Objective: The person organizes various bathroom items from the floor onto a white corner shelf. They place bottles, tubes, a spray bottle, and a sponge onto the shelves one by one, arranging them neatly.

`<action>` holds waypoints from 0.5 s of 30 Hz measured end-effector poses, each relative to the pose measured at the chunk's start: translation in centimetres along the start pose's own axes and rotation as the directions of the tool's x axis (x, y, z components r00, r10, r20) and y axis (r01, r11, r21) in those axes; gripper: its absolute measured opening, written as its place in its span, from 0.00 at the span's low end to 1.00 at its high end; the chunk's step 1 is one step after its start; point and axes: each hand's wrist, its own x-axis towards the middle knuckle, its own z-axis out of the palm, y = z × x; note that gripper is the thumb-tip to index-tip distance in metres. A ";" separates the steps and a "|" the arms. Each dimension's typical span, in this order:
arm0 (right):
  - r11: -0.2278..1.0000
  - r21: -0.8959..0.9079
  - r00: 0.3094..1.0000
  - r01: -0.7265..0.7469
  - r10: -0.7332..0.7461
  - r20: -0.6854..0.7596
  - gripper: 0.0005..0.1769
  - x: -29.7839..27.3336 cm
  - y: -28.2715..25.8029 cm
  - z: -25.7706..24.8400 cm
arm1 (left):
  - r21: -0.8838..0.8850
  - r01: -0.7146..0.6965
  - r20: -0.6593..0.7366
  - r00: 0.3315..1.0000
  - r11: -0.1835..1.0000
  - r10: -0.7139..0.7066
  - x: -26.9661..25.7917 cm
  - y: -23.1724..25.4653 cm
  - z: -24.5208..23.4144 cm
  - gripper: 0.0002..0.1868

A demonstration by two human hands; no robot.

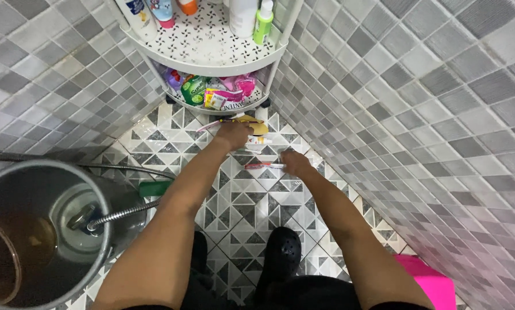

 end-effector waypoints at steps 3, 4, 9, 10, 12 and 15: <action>0.986 0.154 0.998 0.061 -0.061 -0.008 0.21 0.9 1.0 -0.6 | 0.018 -0.019 -0.008 1.000 1.000 0.019 0.3 -0.3 0.6 0.14; 0.987 0.150 0.998 0.062 -0.061 -0.010 0.21 1.9 1.6 -0.8 | 0.017 -0.018 -0.012 1.000 1.000 0.018 0.5 -0.4 0.4 0.14; 0.965 0.213 0.962 0.156 -0.099 -0.255 0.15 -0.5 0.8 -7.8 | -0.391 -0.015 0.102 0.993 0.920 0.059 -1.2 -0.8 -3.4 0.10; 0.965 0.210 0.961 0.158 -0.101 -0.257 0.15 0.4 1.5 -7.6 | -0.390 -0.014 0.100 0.993 0.921 0.058 -1.7 0.0 -4.2 0.10; 0.780 0.515 0.901 0.356 -0.139 -0.412 0.14 2.2 3.0 -7.3 | 0.024 -0.042 -0.005 0.999 0.999 0.042 -2.8 1.5 -5.9 0.17; 0.716 0.570 0.867 0.404 -0.101 -0.487 0.11 -0.5 0.5 -9.0 | -0.313 0.032 -0.059 0.997 0.949 -0.053 -3.3 0.8 -6.9 0.21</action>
